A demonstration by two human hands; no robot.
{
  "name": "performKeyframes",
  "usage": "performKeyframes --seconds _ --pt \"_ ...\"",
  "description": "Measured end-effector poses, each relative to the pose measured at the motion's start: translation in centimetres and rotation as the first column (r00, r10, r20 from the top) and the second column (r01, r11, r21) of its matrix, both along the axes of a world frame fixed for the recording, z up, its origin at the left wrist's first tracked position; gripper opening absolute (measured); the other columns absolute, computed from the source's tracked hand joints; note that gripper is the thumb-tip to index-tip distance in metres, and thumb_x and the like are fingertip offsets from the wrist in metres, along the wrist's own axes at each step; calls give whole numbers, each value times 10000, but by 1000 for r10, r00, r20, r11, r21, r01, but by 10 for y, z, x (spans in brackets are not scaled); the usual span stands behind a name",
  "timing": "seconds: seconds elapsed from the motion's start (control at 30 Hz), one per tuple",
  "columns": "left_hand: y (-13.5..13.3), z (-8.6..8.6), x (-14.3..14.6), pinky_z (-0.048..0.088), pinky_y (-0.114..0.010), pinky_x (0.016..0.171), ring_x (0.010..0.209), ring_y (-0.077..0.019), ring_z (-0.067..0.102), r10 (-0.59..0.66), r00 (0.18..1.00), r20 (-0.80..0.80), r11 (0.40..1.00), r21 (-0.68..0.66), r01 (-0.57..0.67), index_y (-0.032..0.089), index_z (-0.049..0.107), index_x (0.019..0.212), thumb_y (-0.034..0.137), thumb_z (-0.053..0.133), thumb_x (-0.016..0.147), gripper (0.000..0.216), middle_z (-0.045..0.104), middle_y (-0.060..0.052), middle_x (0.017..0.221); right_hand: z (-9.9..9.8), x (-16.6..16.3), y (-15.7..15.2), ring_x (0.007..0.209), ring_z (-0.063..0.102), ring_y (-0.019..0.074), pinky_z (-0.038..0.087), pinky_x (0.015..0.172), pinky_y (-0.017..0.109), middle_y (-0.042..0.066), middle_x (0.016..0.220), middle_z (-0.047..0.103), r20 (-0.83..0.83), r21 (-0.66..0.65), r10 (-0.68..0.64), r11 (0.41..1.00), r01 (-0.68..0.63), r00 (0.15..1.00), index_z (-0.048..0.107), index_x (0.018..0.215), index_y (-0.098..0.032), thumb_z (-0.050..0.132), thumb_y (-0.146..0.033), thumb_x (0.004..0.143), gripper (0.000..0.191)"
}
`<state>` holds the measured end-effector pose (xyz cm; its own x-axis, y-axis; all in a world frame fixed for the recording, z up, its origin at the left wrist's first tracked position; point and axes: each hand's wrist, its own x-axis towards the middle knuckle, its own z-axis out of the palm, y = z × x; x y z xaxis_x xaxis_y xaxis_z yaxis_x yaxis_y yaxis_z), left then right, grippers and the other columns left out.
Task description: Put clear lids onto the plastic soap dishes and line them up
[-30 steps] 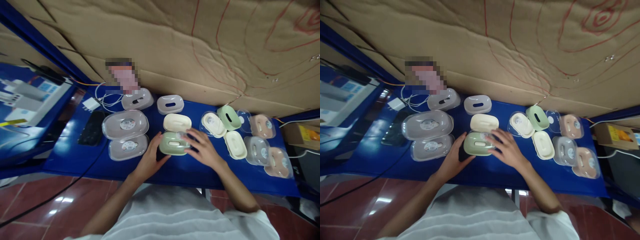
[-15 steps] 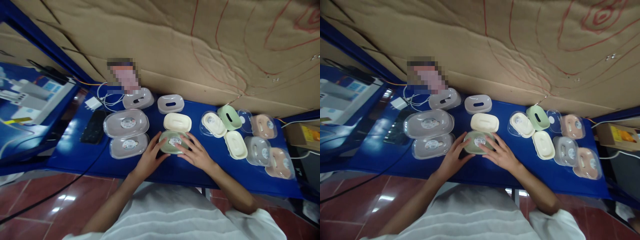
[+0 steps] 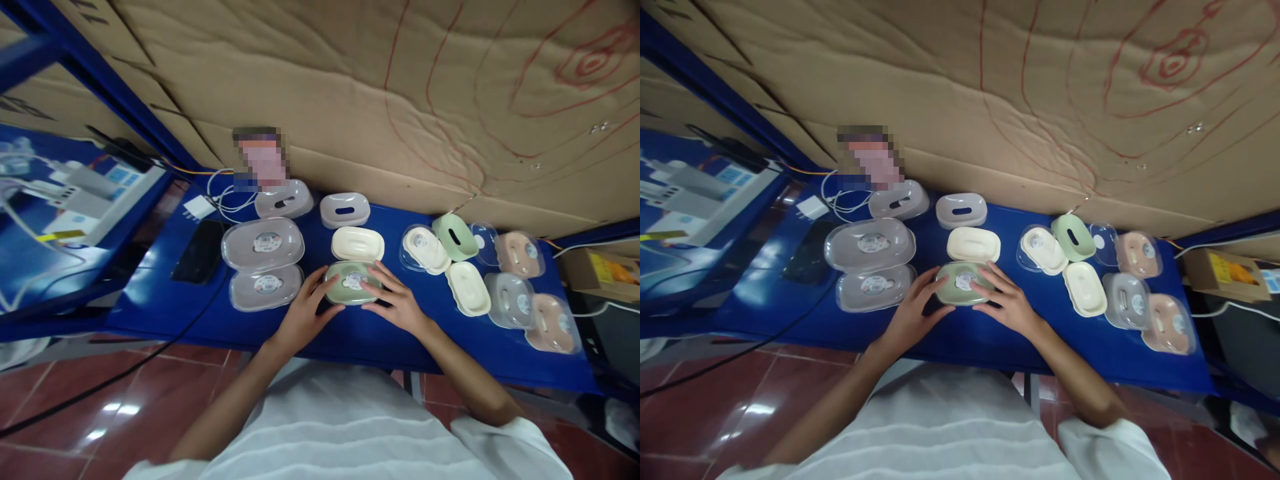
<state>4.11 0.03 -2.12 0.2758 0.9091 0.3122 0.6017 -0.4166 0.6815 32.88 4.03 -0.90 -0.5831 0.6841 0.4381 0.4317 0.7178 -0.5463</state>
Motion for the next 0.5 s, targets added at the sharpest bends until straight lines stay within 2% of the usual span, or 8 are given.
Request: performKeyframes --seconds 0.1,0.27,0.4,0.5 --pt "0 -1 1 546 -520 1214 1521 -321 549 -1 1000 1 1000 16 1 311 475 1609 371 727 1034 631 503 -163 1635 1 1 0 1610 423 333 499 1248 604 117 1648 561 -22 -3 1 1000 -1 1000 619 1556 -310 801 -307 982 603" --pt "-1 -2 0 540 -518 1222 1557 -319 513 -26 999 -41 999 33 28 334 407 1655 370 687 1058 661 459 -161 1683 3 3 -4 1643 352 327 493 1266 578 103 1677 528 177 87 -6 996 -10 984 567 1602 -320 794 -308 989 654" --pt "-3 -2 -1 542 -508 1222 1569 -318 501 -21 998 -59 998 54 24 322 380 1673 371 668 1069 672 435 -173 1708 7 5 -4 1635 359 333 498 1266 546 134 1687 508 245 165 -5 986 -37 969 535 1630 -285 798 -316 984 698" --pt "-4 -1 -1 541 -512 1224 1567 -322 504 -19 997 -70 999 46 22 327 367 1682 366 674 1066 690 423 -167 1722 8 7 -3 1623 383 332 506 1260 521 121 1697 497 302 201 -20 979 -43 953 519 1642 -303 816 -315 970 735"
